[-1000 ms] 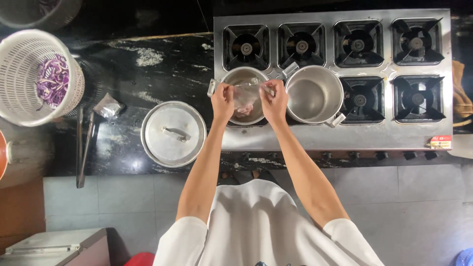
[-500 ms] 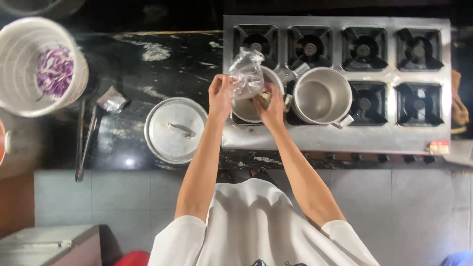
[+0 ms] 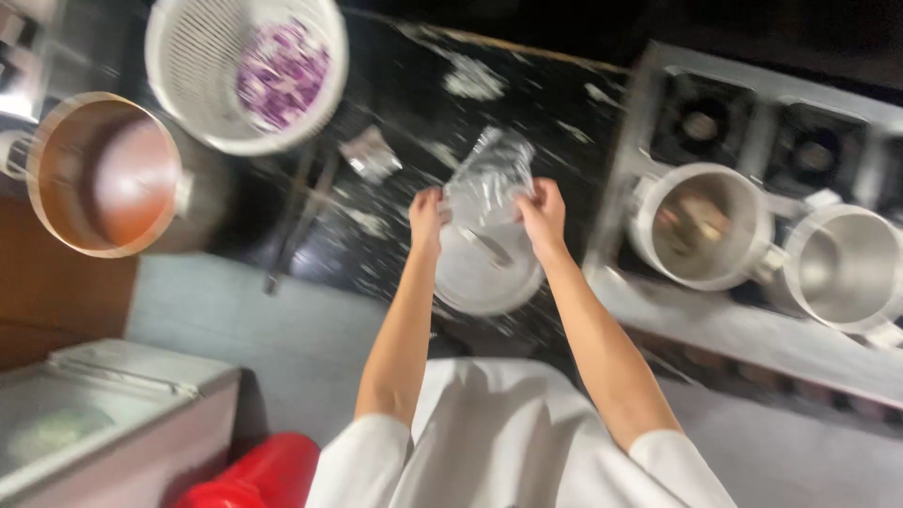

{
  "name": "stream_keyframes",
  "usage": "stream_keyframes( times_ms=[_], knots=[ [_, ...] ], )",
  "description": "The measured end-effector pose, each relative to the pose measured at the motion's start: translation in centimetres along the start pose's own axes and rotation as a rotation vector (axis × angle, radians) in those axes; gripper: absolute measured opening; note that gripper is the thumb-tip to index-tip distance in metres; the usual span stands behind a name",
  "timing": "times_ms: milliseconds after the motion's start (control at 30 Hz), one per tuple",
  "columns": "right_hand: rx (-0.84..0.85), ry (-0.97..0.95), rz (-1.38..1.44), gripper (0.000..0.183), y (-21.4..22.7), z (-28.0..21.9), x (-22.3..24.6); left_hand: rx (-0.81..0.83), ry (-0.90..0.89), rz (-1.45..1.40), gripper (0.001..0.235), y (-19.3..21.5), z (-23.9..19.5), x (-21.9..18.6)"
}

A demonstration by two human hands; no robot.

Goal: Stirring a large pot of red sauce and preparing small pots with ingredients from plastic bags in a kitchen.

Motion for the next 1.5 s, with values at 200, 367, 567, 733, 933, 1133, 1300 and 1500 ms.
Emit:
stream_keyframes(
  times_ms=[200, 367, 567, 733, 933, 1133, 1300, 1500],
  knots=[
    [-0.174, -0.060, -0.172, 0.064, -11.3, 1.5, -8.7, -0.192, -0.556, 0.827, 0.040, 11.1, 7.4, -5.9],
    [-0.158, -0.071, -0.198, 0.061, -15.9, -0.6, -11.9, -0.097, -0.824, 1.069, 0.078, 7.5, 6.5, -14.7],
    [-0.195, -0.007, -0.307, 0.039, -16.2, -2.1, -8.7, 0.163, -0.442, 1.398, 0.099, 7.0, 14.2, -12.0],
    [-0.218, -0.048, -0.285, 0.028, -15.4, -4.0, -8.0, 0.168, -0.494, 1.441, 0.039, 6.3, 12.7, -13.5],
    [-0.183, 0.004, -0.294, 0.029, -14.3, -4.3, -0.8, 0.414, -0.829, 0.865, 0.012, 0.6, 4.4, -19.9],
    [-0.133, 0.131, 0.040, 0.044, -12.0, -4.0, 7.1, 0.919, 0.097, -0.096, 0.025, -3.8, -1.5, -21.7],
    [-0.133, -0.096, 0.416, 0.039, -8.5, -5.1, 9.4, 0.942, 0.222, 0.017, 0.024, -6.8, -10.3, -24.0],
    [-0.019, 0.149, 0.074, 0.047, -1.0, -7.2, 12.2, 1.004, 0.022, 0.134, 0.021, -10.6, -12.4, -20.0]
  ],
)
Point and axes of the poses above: each hand's wrist, its own z-axis towards the middle knuckle, its own y-axis out of the back of the hand, x = y × z, the point moved 6 cm from there along z, towards the middle knuckle, and after that the axes turned 4 degrees about y, right-handed, at the moved point
